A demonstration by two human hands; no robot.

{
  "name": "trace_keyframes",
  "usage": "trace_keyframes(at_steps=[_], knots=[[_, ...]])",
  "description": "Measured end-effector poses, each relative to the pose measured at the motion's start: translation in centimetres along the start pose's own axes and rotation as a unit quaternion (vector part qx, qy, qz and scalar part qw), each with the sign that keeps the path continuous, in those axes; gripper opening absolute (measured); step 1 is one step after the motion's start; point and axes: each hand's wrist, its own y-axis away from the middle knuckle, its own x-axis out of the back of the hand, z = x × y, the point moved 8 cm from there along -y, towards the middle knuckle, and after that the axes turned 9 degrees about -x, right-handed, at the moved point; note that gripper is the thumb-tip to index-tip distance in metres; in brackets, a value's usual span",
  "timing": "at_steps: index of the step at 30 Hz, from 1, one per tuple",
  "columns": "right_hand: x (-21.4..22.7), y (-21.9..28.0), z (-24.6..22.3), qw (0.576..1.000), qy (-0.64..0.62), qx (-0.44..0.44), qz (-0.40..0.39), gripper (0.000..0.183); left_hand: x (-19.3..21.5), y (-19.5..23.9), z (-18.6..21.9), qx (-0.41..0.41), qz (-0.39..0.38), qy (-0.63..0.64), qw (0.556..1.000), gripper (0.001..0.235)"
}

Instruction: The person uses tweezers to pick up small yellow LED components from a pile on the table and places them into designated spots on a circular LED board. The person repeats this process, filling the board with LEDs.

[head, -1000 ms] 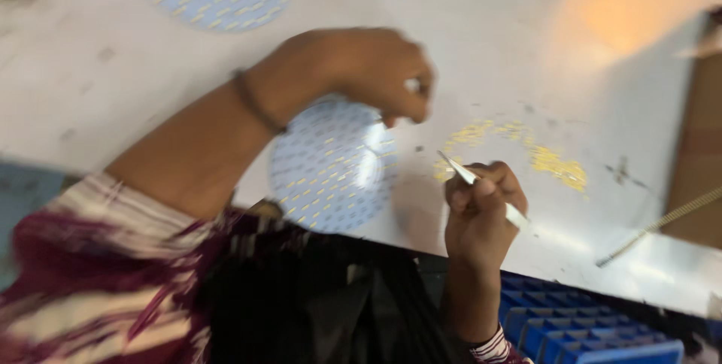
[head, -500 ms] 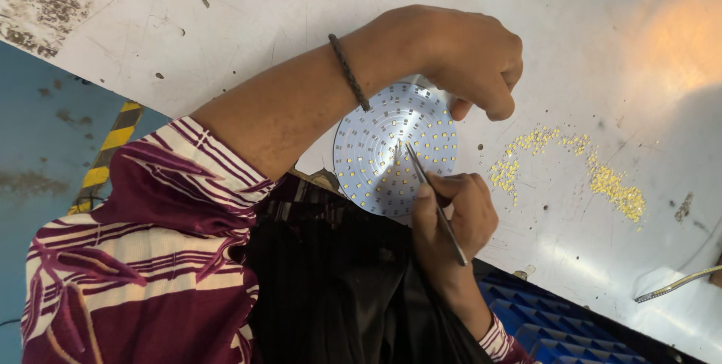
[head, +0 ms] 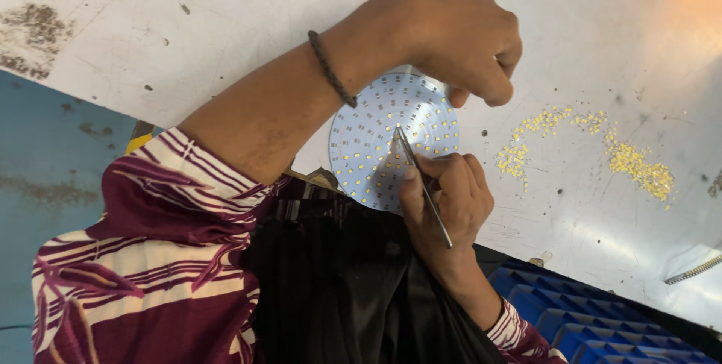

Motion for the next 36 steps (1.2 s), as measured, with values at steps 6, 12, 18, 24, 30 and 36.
trace_keyframes(at_steps=[6, 12, 18, 24, 30, 36], knots=[[2.5, 0.7, 3.8, 0.997, -0.056, -0.039, 0.048, 0.014, 0.1, -0.3, 0.5, -0.03, -0.008, -0.014, 0.999, 0.037], [6.9, 1.7, 12.6, 0.976, -0.036, -0.174, 0.124, 0.014, 0.0, -0.4, 0.0, -0.009, -0.017, -0.03, 0.999, 0.041], [7.2, 2.4, 13.5, 0.98, -0.055, -0.14, 0.129, 0.014, 0.0, -0.3, 0.4, 0.017, -0.029, -0.031, 0.999, 0.047], [7.1, 1.6, 12.9, 0.981, -0.02, -0.152, 0.12, 0.013, -0.1, -0.3, 0.3, 0.031, -0.028, -0.037, 0.998, 0.048], [7.0, 1.4, 12.7, 0.98, -0.033, -0.16, 0.113, 0.013, -0.2, -0.2, 0.2, 0.028, -0.028, -0.038, 0.998, 0.047], [6.8, 1.5, 12.9, 0.983, -0.026, -0.149, 0.106, 0.012, -0.3, -0.3, -0.1, 0.022, -0.025, -0.051, 0.998, 0.048]])
